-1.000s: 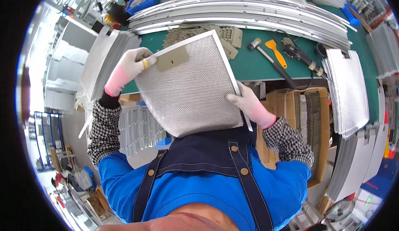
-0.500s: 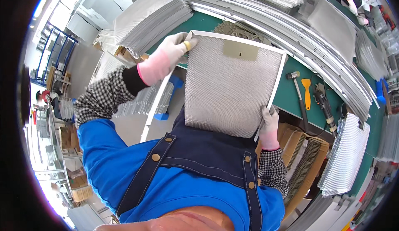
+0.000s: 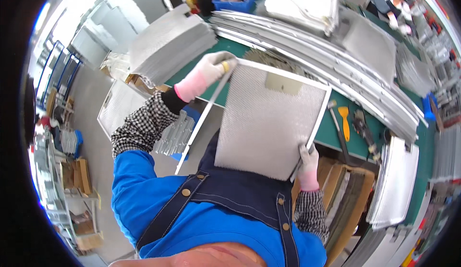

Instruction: The person assembles white mesh panels by inserting plastic clips and metal frame pieces, then uses a power drill to fasten them. They repeatedly pick up new panels, attach components, and stack the finished units on a nearby pile.

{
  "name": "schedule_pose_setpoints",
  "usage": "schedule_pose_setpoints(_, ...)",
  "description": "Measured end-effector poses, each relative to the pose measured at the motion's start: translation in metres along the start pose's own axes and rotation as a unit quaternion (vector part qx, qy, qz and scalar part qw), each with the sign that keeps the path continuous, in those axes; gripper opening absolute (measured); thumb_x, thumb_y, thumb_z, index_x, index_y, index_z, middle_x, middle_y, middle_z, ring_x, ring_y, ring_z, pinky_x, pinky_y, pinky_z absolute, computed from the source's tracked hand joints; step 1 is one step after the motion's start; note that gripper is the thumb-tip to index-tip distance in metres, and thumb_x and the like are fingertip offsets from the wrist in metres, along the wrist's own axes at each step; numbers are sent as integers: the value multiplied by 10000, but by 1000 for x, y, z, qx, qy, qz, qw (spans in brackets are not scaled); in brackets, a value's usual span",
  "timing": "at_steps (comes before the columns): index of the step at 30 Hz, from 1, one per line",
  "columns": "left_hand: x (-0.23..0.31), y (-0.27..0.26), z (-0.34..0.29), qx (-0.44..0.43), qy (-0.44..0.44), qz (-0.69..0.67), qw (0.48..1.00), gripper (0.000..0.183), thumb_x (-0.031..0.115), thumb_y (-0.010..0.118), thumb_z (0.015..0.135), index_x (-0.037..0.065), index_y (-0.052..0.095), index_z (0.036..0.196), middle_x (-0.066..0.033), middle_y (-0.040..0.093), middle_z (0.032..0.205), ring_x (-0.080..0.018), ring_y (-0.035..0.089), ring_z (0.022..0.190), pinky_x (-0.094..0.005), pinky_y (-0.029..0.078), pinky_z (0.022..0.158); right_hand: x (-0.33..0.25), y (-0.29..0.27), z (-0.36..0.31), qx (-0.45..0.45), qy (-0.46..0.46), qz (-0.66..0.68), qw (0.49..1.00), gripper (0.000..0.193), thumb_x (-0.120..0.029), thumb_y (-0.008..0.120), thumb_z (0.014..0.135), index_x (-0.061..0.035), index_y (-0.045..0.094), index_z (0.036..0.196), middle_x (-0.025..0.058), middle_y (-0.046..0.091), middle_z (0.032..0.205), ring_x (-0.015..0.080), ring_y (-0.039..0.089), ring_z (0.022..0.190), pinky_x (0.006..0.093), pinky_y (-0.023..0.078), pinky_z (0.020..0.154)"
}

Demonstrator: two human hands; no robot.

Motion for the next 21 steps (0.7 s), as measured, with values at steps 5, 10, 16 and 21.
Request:
schedule_pose_setpoints(5, 5, -2, -9, -12, 16, 95, 995, 333, 289, 584, 1038, -30, 628, 1120, -72, 631, 861, -147, 583, 828, -323, 486, 763, -16, 18, 1, -6, 2, 43, 999, 379, -246, 591, 1022, 61, 580, 1244, 82, 669, 1123, 144, 622, 985, 289, 480, 899)
schedule_pose_setpoints(10, -7, -11, -24, 30, 18, 44, 998, 310, 278, 575, 1049, -21, 607, 1124, -59, 592, 864, -132, 539, 815, -303, 470, 756, -14, 24, 10, -28, -17, 4, 999, 443, -291, 593, 1028, 50, 537, 1305, 96, 657, 1199, 172, 624, 1049, 314, 481, 943)
schedule_pose_setpoints(16, -35, -6, -51, 106, -1, -87, 991, 315, 271, 631, 1023, -25, 615, 1129, -25, 607, 895, -90, 539, 827, -277, 475, 765, -23, 31, 5, -32, -20, 32, 999, 479, -310, 604, 1022, 69, 516, 1301, 120, 643, 1208, 182, 616, 1072, 323, 470, 966)
schedule_pose_setpoints(21, -64, 14, -59, 157, -35, -175, 971, 341, 263, 646, 1012, -45, 626, 1156, -21, 636, 943, -87, 559, 855, -263, 479, 783, -32, 30, -3, -1, -36, -14, 999, 487, -324, 583, 1027, 68, 512, 1307, 118, 634, 1208, 185, 611, 1079, 324, 467, 975)
Point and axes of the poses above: each hand's wrist, its own z-axis towards the middle knuckle, its own y-axis out of the palm, x = y × z, the point moved 9 cm from there along z, towards the middle knuckle
